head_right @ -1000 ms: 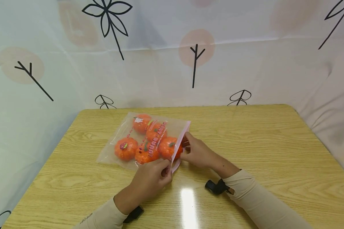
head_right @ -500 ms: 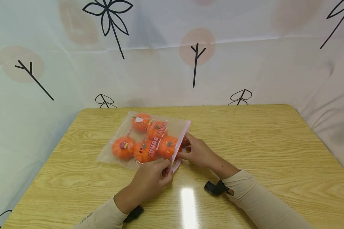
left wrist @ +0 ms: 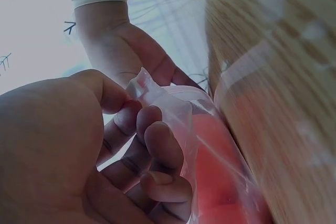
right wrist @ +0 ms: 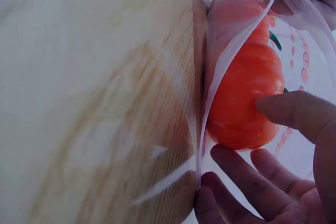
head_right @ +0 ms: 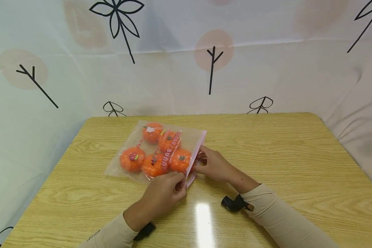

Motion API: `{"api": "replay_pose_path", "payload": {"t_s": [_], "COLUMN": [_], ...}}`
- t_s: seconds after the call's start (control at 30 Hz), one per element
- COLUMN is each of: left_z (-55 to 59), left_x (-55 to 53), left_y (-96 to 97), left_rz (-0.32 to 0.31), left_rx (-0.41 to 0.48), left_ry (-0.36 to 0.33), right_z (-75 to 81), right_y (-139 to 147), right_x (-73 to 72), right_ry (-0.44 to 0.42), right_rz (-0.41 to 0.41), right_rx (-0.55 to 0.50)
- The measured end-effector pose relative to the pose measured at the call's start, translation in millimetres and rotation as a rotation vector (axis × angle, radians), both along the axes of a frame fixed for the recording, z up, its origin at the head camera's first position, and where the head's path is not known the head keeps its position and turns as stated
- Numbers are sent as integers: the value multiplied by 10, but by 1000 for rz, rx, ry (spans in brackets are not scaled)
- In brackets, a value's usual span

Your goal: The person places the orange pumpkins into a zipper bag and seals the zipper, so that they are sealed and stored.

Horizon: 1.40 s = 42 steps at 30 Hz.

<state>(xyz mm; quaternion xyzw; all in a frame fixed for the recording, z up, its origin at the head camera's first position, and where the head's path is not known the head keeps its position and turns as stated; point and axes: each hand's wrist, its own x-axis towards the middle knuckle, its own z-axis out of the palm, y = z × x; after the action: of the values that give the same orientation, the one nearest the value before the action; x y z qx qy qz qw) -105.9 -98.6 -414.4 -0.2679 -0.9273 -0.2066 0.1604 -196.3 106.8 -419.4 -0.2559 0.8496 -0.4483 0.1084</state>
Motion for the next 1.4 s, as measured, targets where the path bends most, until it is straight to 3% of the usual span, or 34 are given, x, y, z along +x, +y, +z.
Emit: {"api": "replay_pose_path", "payload": {"t_s": [0.4, 1.03, 1.2, 1.4], "left_z": [4, 24, 26, 53], "left_x": [-6, -7, -12, -12], "left_y": [-3, -15, -3, -23], "left_rz": [-4, 11, 26, -6], "left_rx": [-3, -10, -17, -43], "left_ry": [-21, -81, -97, -102], "right_z": [15, 21, 29, 125], "right_y": [-13, 62, 75, 112], "right_x": [21, 24, 15, 25], "right_ry": [0, 21, -16, 35], "right_rz": [7, 201, 192, 86], "right_rx": [18, 52, 39, -8]}}
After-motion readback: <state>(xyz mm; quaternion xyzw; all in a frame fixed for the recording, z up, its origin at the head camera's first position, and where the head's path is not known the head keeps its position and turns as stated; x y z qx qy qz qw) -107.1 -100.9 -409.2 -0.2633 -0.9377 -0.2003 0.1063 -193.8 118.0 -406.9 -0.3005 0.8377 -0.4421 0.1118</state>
